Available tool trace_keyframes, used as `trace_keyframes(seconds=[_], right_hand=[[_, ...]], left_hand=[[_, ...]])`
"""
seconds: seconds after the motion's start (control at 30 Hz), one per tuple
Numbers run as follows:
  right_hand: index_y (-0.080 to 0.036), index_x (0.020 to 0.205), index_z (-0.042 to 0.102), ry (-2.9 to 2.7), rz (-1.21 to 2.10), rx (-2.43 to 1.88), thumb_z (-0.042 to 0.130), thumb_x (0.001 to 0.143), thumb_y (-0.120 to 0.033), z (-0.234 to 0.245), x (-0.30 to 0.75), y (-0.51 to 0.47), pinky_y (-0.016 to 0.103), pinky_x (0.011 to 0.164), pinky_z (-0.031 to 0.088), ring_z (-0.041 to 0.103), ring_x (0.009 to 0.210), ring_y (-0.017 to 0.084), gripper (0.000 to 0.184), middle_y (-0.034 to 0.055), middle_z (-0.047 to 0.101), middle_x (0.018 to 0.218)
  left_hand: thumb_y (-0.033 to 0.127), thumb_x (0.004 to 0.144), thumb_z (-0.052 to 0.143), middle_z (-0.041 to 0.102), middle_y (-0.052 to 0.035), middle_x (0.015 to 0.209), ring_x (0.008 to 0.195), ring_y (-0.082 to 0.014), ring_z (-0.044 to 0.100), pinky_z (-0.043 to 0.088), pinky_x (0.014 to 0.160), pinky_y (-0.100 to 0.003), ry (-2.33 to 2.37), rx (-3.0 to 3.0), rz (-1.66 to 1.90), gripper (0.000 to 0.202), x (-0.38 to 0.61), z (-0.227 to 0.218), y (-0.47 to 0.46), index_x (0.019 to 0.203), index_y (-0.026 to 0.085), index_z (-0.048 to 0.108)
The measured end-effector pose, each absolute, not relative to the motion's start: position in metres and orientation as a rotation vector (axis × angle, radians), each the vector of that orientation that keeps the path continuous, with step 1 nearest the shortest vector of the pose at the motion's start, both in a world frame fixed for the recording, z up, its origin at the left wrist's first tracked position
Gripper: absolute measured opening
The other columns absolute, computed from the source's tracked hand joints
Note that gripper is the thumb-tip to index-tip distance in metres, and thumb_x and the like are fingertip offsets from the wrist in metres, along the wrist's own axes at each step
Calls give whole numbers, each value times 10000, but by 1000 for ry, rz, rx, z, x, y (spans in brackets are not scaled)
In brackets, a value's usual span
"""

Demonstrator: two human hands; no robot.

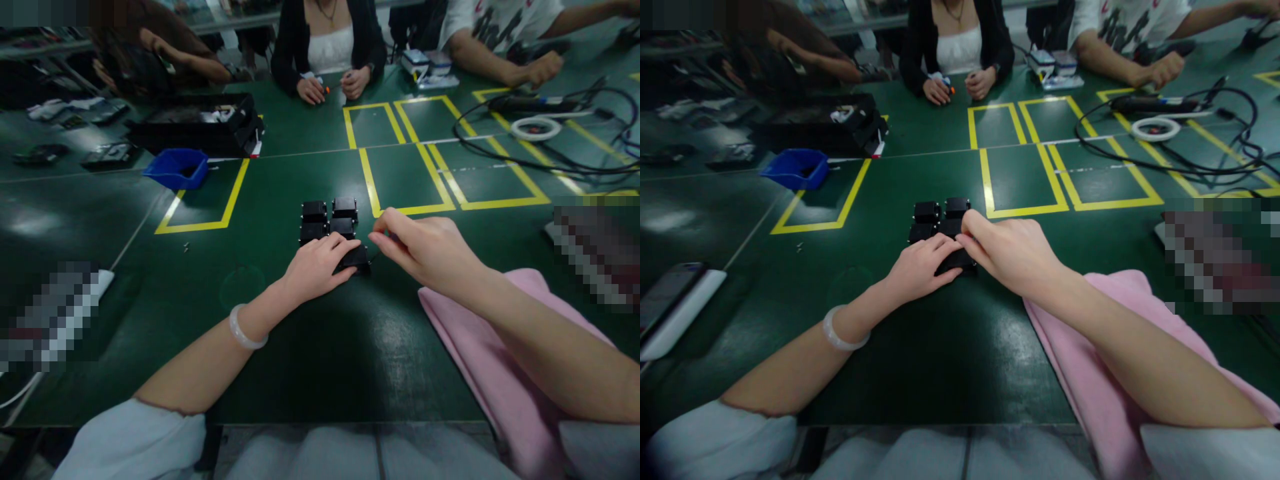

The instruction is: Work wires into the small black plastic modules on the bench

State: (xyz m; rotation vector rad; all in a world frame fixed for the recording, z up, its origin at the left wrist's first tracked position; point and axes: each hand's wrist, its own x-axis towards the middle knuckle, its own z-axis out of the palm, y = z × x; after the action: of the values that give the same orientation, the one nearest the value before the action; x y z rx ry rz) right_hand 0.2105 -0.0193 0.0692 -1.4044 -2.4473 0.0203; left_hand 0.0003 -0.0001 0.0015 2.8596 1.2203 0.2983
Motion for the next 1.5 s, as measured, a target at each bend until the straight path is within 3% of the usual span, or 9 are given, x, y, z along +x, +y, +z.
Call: trace_keyframes(seconds=[0.2, 0.4, 0.57, 0.73, 0.93, 1.13, 1.3, 1.5], right_hand=[[-173, 1049, 539, -2430, 41, -1399, 347, 941, -295, 70, 209, -20, 236, 523, 253, 491, 509, 116, 252, -5, 609, 667], [-183, 973, 557, -2448, 11, -1391, 322, 965, -399, 69, 211, -19, 241, 526, 242, 493, 511, 119, 319, 0, 603, 643], [-171, 1091, 527, -2415, 18, -1419, 336, 931, -277, 70, 209, -20, 236, 516, 242, 483, 493, 120, 271, -19, 575, 623], [-178, 1014, 546, -2435, 10, -1427, 336, 958, -383, 70, 209, -20, 236, 516, 249, 509, 512, 126, 298, -13, 577, 627], [-176, 1080, 521, -2439, 61, -1423, 349, 934, -280, 72, 210, -20, 234, 522, 254, 507, 513, 121, 249, -14, 593, 654], [-182, 990, 545, -2460, 31, -1415, 346, 957, -386, 71, 211, -19, 236, 518, 239, 493, 500, 122, 287, -6, 595, 623], [-175, 1036, 535, -2447, 54, -1369, 359, 934, -281, 70, 210, -19, 235, 515, 255, 492, 498, 115, 229, -16, 599, 646], [-173, 989, 547, -2467, 61, -1384, 336, 968, -391, 70, 211, -19, 240, 523, 259, 531, 532, 126, 304, -1, 614, 649]], left_hand=[[374, 914, 542, 573, -64, 1167, 950, -210, 603, 463, 808, -327, 1203, 2863, 302, 434, 1, 2, 0, 1312, 226, 453], [378, 911, 540, 575, -66, 1153, 941, -208, 604, 466, 799, -325, 1209, 2856, 329, 426, 0, 1, 0, 1297, 217, 461], [377, 914, 539, 569, -64, 1162, 936, -203, 603, 463, 803, -321, 1207, 2851, 321, 432, 1, 2, 1, 1313, 232, 459], [388, 911, 543, 569, -63, 1164, 931, -209, 599, 464, 792, -324, 1219, 2852, 307, 440, 0, 1, 1, 1307, 214, 459], [395, 915, 537, 566, -63, 1169, 946, -210, 602, 464, 808, -327, 1220, 2842, 305, 448, 0, 1, 0, 1325, 238, 449], [388, 911, 545, 571, -65, 1166, 937, -211, 599, 468, 800, -332, 1219, 2845, 315, 434, 0, 0, 0, 1303, 221, 461], [389, 918, 537, 565, -61, 1185, 957, -208, 599, 466, 812, -326, 1210, 2824, 301, 441, -1, 1, 1, 1320, 232, 446], [397, 917, 536, 569, -63, 1174, 937, -209, 600, 470, 794, -329, 1208, 2832, 308, 432, -1, 1, 0, 1301, 214, 457]])
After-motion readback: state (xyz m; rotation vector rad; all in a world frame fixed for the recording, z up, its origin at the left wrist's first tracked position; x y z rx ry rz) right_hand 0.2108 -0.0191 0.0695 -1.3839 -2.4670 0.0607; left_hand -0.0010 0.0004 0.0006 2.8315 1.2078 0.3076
